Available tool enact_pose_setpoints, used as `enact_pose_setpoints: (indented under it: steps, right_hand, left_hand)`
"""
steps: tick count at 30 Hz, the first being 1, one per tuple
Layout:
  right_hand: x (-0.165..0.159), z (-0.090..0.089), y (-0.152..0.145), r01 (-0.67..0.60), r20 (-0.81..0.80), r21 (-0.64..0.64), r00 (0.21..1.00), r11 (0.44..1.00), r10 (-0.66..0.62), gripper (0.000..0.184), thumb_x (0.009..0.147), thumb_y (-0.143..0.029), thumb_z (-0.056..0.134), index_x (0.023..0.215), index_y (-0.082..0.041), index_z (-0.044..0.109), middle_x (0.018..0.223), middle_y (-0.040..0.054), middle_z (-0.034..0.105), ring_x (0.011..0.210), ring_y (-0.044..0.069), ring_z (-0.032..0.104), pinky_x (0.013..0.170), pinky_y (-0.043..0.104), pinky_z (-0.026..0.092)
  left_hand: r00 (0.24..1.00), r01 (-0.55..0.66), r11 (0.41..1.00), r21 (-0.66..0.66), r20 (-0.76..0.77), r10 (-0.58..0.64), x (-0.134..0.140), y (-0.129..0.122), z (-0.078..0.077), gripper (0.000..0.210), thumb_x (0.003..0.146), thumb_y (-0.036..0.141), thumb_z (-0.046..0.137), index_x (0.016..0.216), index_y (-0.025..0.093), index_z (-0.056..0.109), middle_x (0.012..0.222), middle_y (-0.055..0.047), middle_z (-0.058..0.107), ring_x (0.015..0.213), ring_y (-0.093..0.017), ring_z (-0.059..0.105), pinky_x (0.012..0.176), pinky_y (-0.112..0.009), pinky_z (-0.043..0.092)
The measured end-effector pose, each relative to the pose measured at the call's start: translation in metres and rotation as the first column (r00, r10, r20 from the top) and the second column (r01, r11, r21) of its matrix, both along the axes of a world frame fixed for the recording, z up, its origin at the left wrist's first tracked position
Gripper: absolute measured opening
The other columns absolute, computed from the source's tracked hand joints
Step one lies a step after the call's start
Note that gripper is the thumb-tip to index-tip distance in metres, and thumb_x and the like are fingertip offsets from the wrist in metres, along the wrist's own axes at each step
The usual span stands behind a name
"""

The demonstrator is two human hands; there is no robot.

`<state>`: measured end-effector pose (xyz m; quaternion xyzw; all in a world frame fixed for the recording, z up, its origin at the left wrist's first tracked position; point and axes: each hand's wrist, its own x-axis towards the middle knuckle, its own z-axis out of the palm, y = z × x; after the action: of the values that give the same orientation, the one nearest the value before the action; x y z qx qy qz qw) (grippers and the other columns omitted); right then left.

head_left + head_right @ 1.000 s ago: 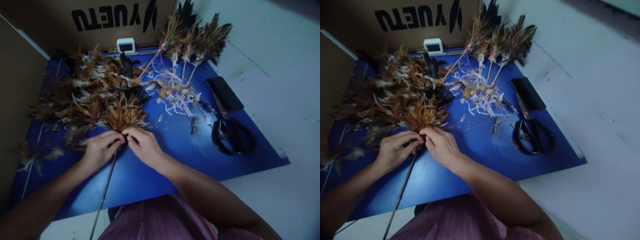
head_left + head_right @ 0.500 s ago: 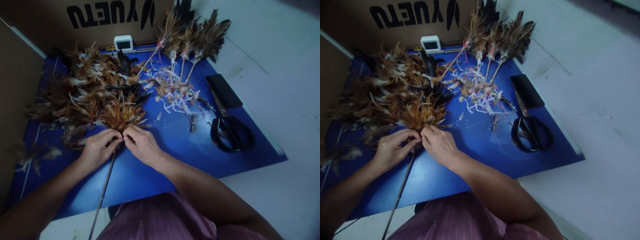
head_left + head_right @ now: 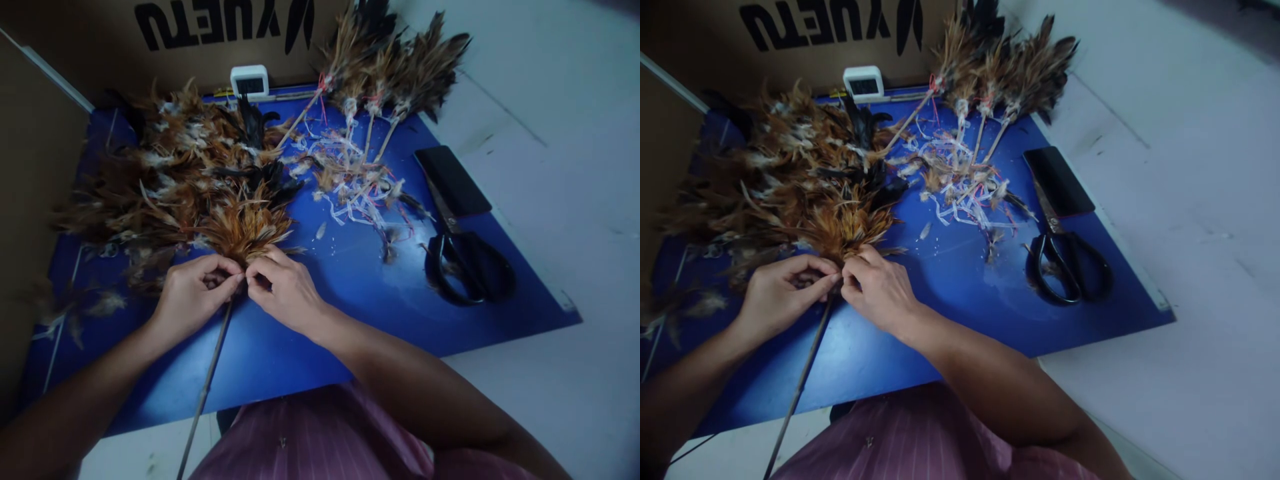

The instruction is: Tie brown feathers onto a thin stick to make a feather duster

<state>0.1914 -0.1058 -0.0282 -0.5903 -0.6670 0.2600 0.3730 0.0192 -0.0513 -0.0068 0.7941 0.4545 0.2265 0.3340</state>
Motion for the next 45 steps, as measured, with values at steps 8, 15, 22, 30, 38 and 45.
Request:
enact_pose_setpoints:
  steps: [8,15,22,30,38,45]
  right_hand:
    - [-0.002,-0.003,0.001,0.004,-0.017,-0.011,1.0,1.0,-0.005,0.011,0.083,-0.021,0.058,0.081,-0.022,0.069,0.091,0.0005,0.064,0.075,0.013,0.059,0.068,0.025,0.043]
    - [0.002,0.001,0.007,0.03,-0.137,-0.034,0.99,0.999,-0.035,0.015,0.082,-0.014,0.058,0.09,-0.019,0.069,0.089,0.0003,0.068,0.079,0.013,0.062,0.074,0.024,0.046]
    - [0.004,-0.003,0.016,-0.027,-0.083,-0.022,0.996,0.999,0.025,0.02,0.089,-0.014,0.052,0.096,-0.021,0.069,0.099,0.0012,0.07,0.092,0.014,0.064,0.083,0.026,0.046]
    - [0.002,0.003,0.027,-0.07,-0.126,-0.032,0.99,0.997,0.065,0.016,0.089,-0.012,0.053,0.093,-0.019,0.066,0.089,0.0003,0.07,0.079,0.012,0.063,0.075,0.024,0.045]
    - [0.0,0.009,0.032,-0.057,-0.181,-0.174,0.983,0.983,0.026,0.016,0.089,-0.014,0.052,0.095,-0.022,0.064,0.071,-0.0043,0.063,0.055,0.009,0.055,0.06,0.022,0.042]
    - [0.0,0.009,0.035,-0.063,-0.179,-0.191,0.983,0.98,0.028,0.017,0.089,-0.012,0.053,0.096,-0.023,0.065,0.07,-0.0037,0.065,0.062,0.011,0.06,0.064,0.023,0.043]
  left_hand:
    - [0.99,-0.032,0.999,-0.03,0.135,0.035,0.005,0.001,-0.002,0.005,0.072,0.023,0.071,0.071,0.017,0.069,0.076,-0.003,0.075,0.066,-0.015,0.069,0.061,-0.025,0.056]
    - [0.997,0.066,0.959,0.274,-0.058,-0.052,0.001,0.005,-0.002,0.007,0.077,0.024,0.068,0.082,0.02,0.071,0.07,0.001,0.071,0.055,-0.012,0.061,0.052,-0.024,0.048]
    - [0.972,0.234,0.819,0.524,-0.119,-0.202,-0.002,0.011,-0.001,0.008,0.081,0.014,0.064,0.082,0.021,0.065,0.082,-0.001,0.073,0.078,-0.016,0.069,0.078,-0.03,0.055]
    - [0.975,0.218,0.764,0.607,-0.167,-0.146,-0.007,0.021,-0.011,0.008,0.08,0.017,0.065,0.084,0.024,0.068,0.083,0.0,0.077,0.074,-0.017,0.072,0.073,-0.029,0.057]
    - [0.978,0.208,0.738,0.642,-0.14,-0.155,-0.01,0.031,-0.021,0.008,0.079,0.018,0.067,0.084,0.024,0.07,0.084,0.0,0.078,0.078,-0.018,0.073,0.075,-0.029,0.058]
    - [0.984,0.171,0.758,0.629,-0.145,-0.101,-0.012,0.036,-0.027,0.005,0.077,0.024,0.07,0.082,0.025,0.072,0.081,-0.001,0.078,0.076,-0.02,0.074,0.072,-0.03,0.059]
